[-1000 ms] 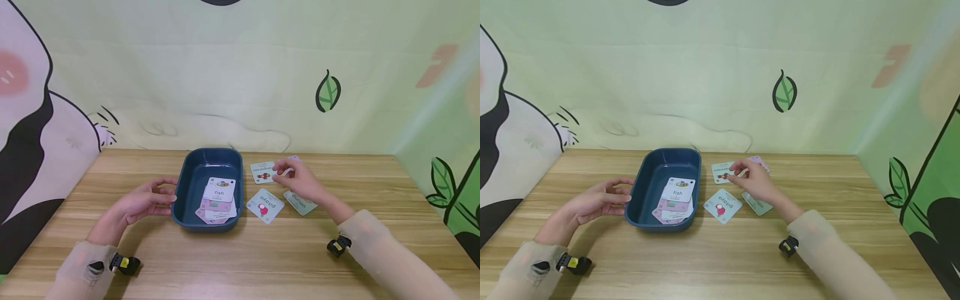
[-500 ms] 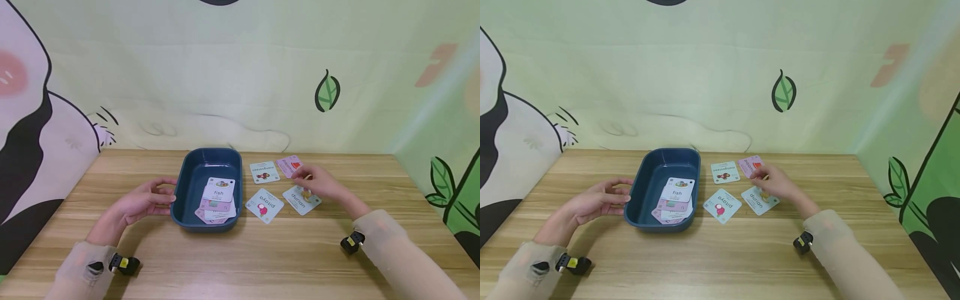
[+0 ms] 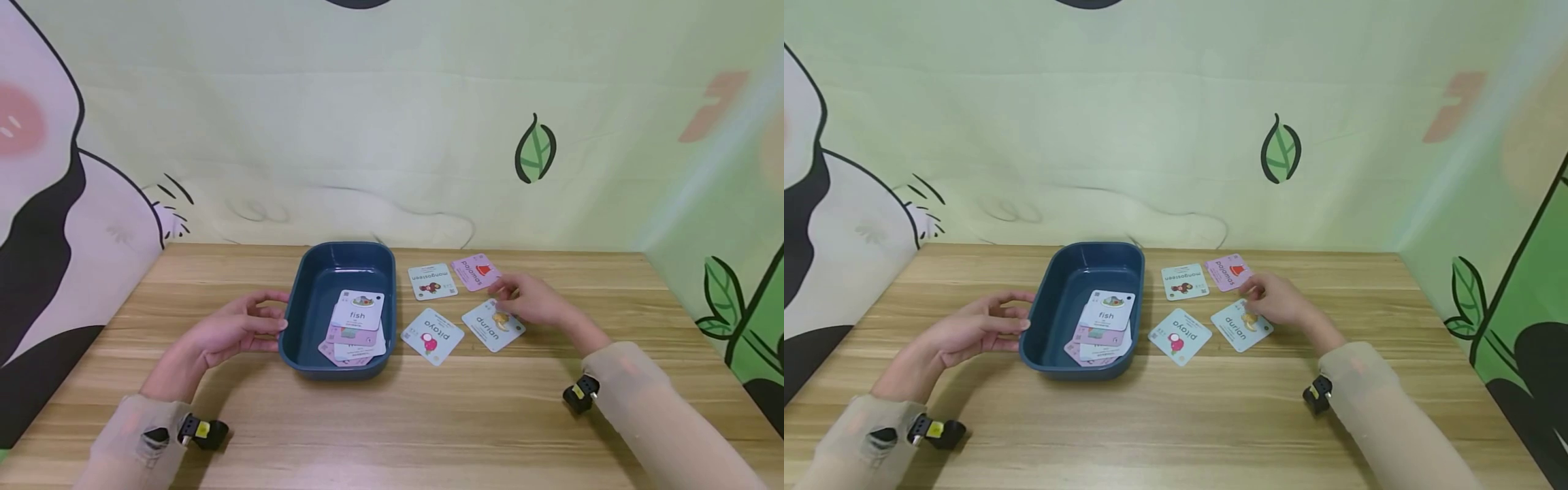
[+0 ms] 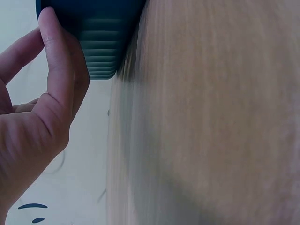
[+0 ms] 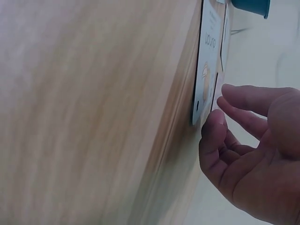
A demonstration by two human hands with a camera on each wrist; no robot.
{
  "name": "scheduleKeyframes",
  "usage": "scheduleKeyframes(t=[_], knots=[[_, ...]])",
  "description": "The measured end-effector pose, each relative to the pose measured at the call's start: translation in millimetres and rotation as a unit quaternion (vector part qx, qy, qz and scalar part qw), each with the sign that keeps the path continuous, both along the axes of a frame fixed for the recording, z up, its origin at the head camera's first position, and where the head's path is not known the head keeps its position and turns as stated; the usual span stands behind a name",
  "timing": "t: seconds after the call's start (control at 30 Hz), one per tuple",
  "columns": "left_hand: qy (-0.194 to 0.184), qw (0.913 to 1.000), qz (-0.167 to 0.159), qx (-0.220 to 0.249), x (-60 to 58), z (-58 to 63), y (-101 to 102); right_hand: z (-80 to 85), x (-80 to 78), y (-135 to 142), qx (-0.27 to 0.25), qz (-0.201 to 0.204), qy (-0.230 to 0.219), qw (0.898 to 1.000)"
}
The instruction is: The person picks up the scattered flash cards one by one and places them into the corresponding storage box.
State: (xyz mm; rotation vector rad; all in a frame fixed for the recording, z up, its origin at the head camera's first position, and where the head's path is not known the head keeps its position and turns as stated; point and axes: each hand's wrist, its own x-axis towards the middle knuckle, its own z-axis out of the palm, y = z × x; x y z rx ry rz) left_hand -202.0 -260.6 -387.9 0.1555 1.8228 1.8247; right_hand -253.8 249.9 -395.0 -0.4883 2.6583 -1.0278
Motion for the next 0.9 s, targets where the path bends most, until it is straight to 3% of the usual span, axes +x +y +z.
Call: scheduleKeyframes(t=[0.53, 0.9], knots=[[-0.001, 1.0, 0.001, 0.005, 0.2, -0.6, -0.6, -6.1, -5.1, 0.6, 0.051, 0.002, 0.037, 0.998], [0.0, 1.0, -0.002, 0.008, 0.0, 0.0, -0.6, -6.1, -4.1, -0.6, 0.045, 0.001, 0.036, 0.998]])
